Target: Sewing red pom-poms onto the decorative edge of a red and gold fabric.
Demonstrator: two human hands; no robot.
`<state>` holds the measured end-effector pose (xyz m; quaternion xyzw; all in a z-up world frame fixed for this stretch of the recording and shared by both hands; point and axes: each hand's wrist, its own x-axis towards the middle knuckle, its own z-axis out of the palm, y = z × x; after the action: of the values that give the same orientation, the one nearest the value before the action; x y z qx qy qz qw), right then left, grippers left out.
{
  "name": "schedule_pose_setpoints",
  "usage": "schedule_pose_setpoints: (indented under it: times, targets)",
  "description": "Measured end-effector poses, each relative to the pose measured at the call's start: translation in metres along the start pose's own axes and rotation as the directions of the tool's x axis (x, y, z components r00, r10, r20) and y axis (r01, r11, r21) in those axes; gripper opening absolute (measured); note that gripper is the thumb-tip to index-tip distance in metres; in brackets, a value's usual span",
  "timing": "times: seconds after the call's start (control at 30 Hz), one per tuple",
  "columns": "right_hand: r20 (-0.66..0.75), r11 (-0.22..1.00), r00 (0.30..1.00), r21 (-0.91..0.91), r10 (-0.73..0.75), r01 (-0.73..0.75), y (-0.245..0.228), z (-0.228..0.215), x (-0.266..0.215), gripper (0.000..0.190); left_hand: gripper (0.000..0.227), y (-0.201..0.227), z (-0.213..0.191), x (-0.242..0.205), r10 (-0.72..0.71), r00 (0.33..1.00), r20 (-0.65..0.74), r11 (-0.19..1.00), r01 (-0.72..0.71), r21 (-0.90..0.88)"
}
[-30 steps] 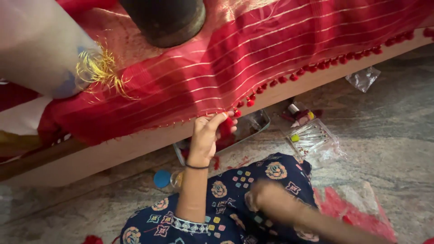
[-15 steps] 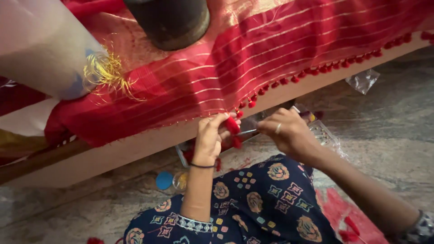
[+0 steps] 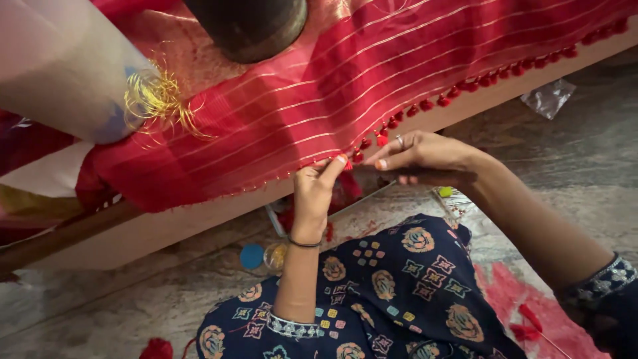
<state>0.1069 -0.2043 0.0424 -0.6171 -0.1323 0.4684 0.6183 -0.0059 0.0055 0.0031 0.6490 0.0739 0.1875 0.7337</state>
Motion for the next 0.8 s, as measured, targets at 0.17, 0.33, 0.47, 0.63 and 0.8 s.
schedule_pose_setpoints:
  times: [0.17,0.33,0.47,0.63,0.8]
  targets:
    - [0.037,0.981,0.997,-0.181,0.072,-0.064,0.001,0.001,-0.005,0.030,0.021,-0.001,0.001,0.000,-0.074,0.995,0.072,0.983,0.085,-0.160]
    - [-0.185,0.898,0.980,-0.439,-0.068,-0.021,0.093,-0.021,0.015,0.027,0.027,-0.002,0.006,-0.009,-0.049,0.997,0.061,0.991,0.056,-0.118]
    - [-0.089,0.732,0.991,-0.668,0.100,-0.134,0.169,0.007,-0.024,0.017,0.029,0.004,0.011,-0.021,0.038,0.999,0.012,0.999,-0.039,0.032]
    - [0.017,0.647,0.901,-0.690,-0.434,0.325,0.145,0.045,-0.038,0.024,0.026,0.018,0.024,-0.043,0.080,0.994,-0.070,0.968,-0.061,0.243]
    - [-0.299,0.725,0.687,-0.489,-0.662,0.485,0.027,0.083,-0.028,0.021,0.024,0.024,0.028,-0.051,0.212,0.972,-0.100,0.943,-0.177,0.283]
